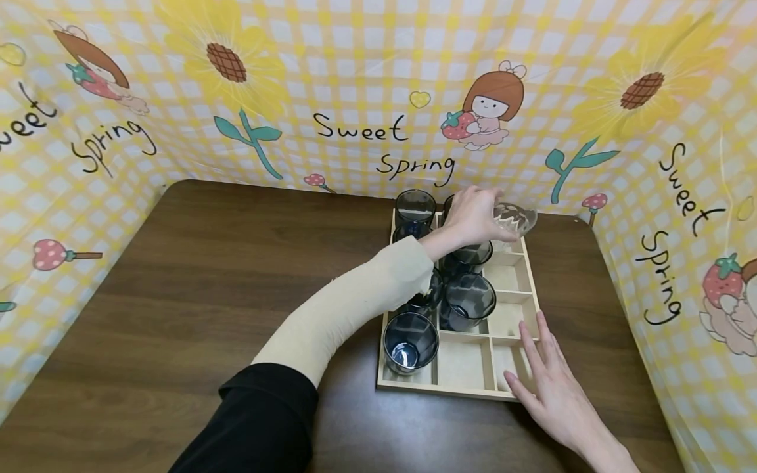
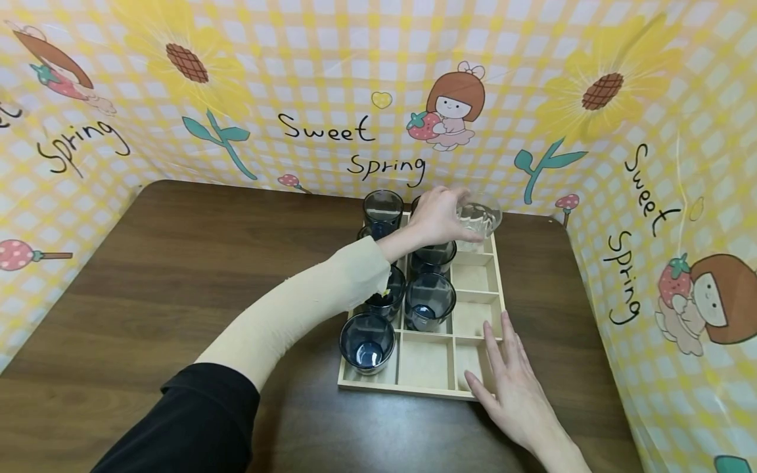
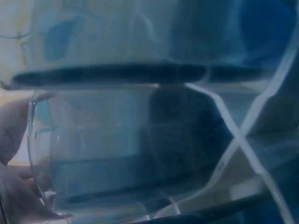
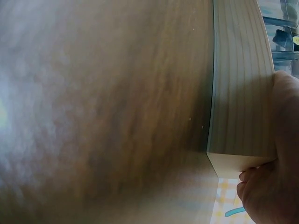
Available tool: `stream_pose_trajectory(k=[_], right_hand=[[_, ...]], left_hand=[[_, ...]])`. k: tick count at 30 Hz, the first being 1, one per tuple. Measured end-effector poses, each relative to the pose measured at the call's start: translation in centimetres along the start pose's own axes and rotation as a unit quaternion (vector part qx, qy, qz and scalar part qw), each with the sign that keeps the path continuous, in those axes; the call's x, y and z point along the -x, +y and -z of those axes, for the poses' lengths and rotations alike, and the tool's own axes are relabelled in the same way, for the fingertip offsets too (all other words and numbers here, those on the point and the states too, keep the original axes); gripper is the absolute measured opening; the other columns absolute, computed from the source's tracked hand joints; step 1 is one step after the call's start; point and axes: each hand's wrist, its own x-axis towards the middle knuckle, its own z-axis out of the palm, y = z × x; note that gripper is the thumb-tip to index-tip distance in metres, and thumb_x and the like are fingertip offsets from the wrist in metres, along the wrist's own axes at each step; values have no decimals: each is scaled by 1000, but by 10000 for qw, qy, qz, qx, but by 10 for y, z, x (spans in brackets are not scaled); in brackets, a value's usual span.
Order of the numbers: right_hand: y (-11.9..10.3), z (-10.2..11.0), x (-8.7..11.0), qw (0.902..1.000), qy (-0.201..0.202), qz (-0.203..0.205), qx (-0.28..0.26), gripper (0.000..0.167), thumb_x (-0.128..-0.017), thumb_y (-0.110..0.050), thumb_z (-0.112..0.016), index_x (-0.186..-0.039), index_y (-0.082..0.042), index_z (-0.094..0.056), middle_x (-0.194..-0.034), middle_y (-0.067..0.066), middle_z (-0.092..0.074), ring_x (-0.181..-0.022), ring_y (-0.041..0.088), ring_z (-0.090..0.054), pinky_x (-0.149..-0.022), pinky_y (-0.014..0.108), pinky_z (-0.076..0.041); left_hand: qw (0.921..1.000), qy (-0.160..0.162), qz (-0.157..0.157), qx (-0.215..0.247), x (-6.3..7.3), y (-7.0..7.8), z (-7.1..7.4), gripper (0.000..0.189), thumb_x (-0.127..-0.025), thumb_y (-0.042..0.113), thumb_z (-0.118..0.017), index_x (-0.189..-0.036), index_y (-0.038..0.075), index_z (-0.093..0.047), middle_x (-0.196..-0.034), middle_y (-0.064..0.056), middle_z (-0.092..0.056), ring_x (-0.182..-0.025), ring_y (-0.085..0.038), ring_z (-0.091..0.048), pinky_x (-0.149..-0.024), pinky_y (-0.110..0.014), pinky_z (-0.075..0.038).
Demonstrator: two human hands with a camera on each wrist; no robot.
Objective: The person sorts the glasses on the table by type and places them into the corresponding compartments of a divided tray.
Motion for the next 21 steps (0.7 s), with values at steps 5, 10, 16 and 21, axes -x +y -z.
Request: stream_pose_trajectory(k=[5, 10, 16, 21], right_hand=[[0, 2, 0, 10000, 3, -34, 59, 92, -105, -38, -75, -177, -13, -22, -188, 13, 3, -155, 67, -32, -109, 82, -43], [0, 2, 0, 10000, 21, 16, 85, 92, -104, -37, -75, -177, -13, -23, -188, 13, 2, -156, 64, -31, -108, 81, -43], [0, 2, 0, 10000, 13, 19, 92, 92, -105, -37, -74, -177, -14, -22, -188, 13, 2, -157, 64, -31, -108, 81, -43], [0, 1, -1, 9999, -10, -5, 102, 93, -105, -38, -74, -177, -15, -20, -188, 13, 3, -156, 65, -31, -109, 82, -43]], left_hand=[[9990, -214, 10, -401, 1, 2, -3, 96, -86, 62, -89, -163, 18, -52, -152, 6, -69, -148, -22, -52, -135, -42, -27], [9969, -272, 75, -733, -3, 0, -7, 98, -85, 69, -87, -163, 21, -52, -155, 7, -68, -145, -22, -53, -134, -42, -26], [9906, -203, 447, -1274, -6, 2, -11, 73, -86, 78, -78, -138, 27, -70, -144, 5, -67, -135, -21, -55, -120, -39, -36], [9834, -517, 889, -1494, -8, 8, -10, 58, -86, 79, -76, -114, 28, -71, -146, 3, -62, -145, -22, -47, -127, -38, -30]])
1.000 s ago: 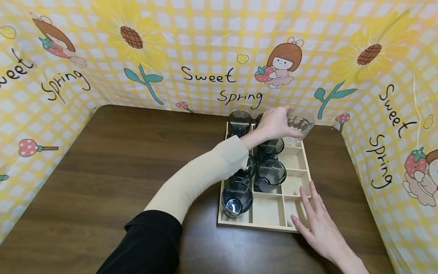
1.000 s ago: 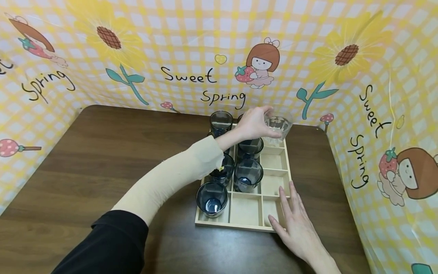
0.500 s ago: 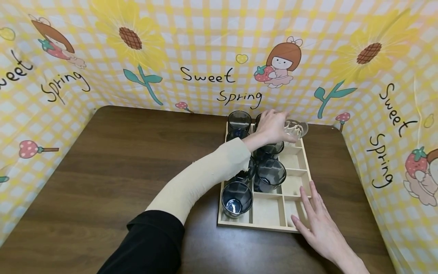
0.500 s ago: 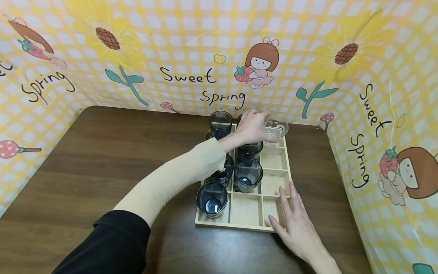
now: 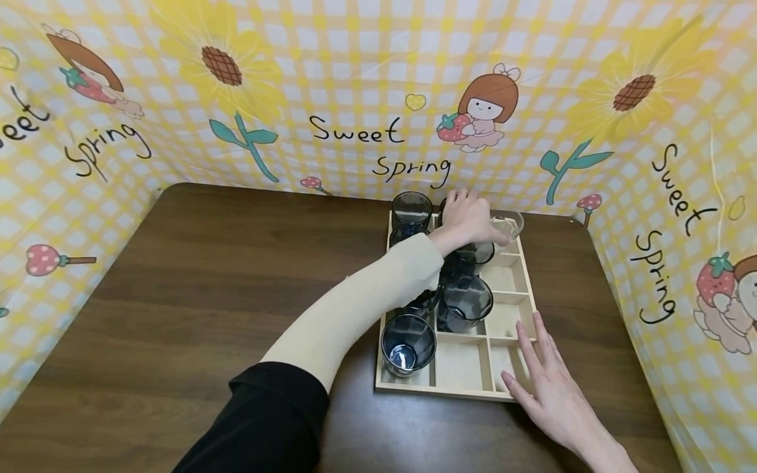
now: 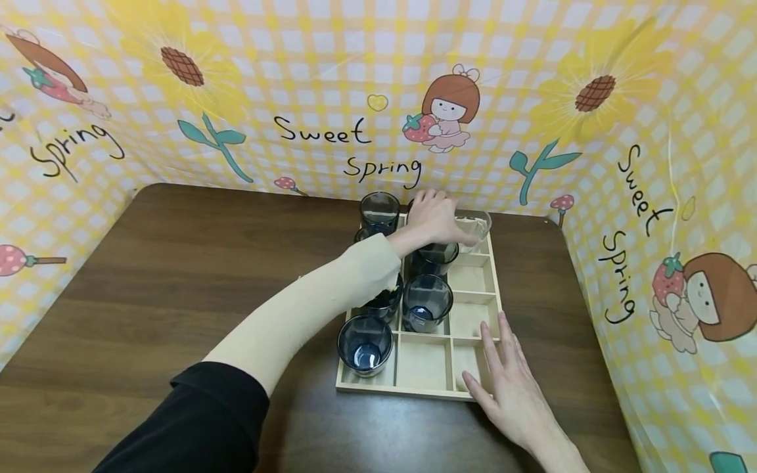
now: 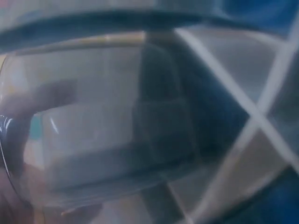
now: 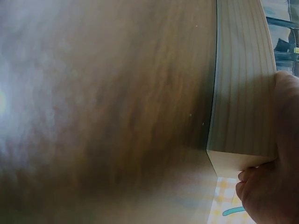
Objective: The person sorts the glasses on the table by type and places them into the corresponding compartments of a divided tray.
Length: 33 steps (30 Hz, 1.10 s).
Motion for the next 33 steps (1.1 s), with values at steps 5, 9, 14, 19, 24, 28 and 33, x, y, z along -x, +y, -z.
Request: stream_pose_trajectory(k=[5, 9, 14, 19, 24, 28, 33], right_hand=[[0, 0, -1, 10000, 1, 0, 17, 92, -105, -38, -73, -177, -15, -20, -187, 14, 1, -156, 65, -32, -109, 82, -43], [0, 1, -1, 10000, 18, -6, 32, 92, -105, -38, -74, -177, -15, -22, -187, 15, 0, -156, 65, -32, -109, 81, -43], [0, 0, -2, 10000, 26, 13, 39, 92, -104, -38, -75, -177, -14, -23, -187, 14, -1, -157, 62, -32, -109, 80, -44], [0, 0, -2, 10000, 25, 15, 22, 92, -104, -39, -75, -176, -13, -24, -187, 15, -1, -156, 63, -32, -109, 80, -43], [-1, 0, -4, 10000, 6, 9, 38, 91, -105, -39, -74, -176, -12, -24, -187, 16, -1, -155, 66, -32, -111, 80, -42], [0, -1, -6, 9999, -39, 82, 48, 91, -106, -40, -73, -177, -13, -22, -187, 17, 0, -160, 62, -27, -129, 72, -30], [4, 4, -10, 9987, -34, 422, 281, 93, -105, -42, -73, -176, -9, -22, -185, 24, -4, -171, 46, -14, -136, 24, 9]], left_hand=[[9994, -199, 275, -104, -3, 5, 1, 59, -86, 80, -75, -122, 33, -71, -155, 2, -56, -153, -21, -40, -133, -40, -24], [9985, -377, 375, -116, -7, 7, 0, 64, -86, 81, -74, -130, 34, -70, -158, 1, -53, -155, -21, -38, -134, -40, -22], [9978, -431, 509, -55, -7, 8, 3, 62, -84, 81, -77, -124, 34, -70, -153, 4, -55, -154, -20, -38, -134, -39, -22], [9975, -462, 535, -61, -7, 8, 2, 68, -85, 82, -76, -132, 33, -68, -157, 3, -52, -157, -20, -34, -135, -40, -18], [9961, -681, 478, -283, -13, 9, -3, 89, -89, 85, -67, -159, 32, -51, -171, 0, -40, -165, -23, -24, -138, -45, -13], [9939, -871, 369, -573, -16, 6, -7, 99, -93, 90, -55, -171, 32, -36, -178, -3, -31, -169, -26, -19, -139, -50, -11], [9925, -1012, 127, -677, -12, -1, -1, 90, -105, 84, -34, -177, 31, -23, -185, -4, -20, -172, -28, -13, -141, -53, -7]])
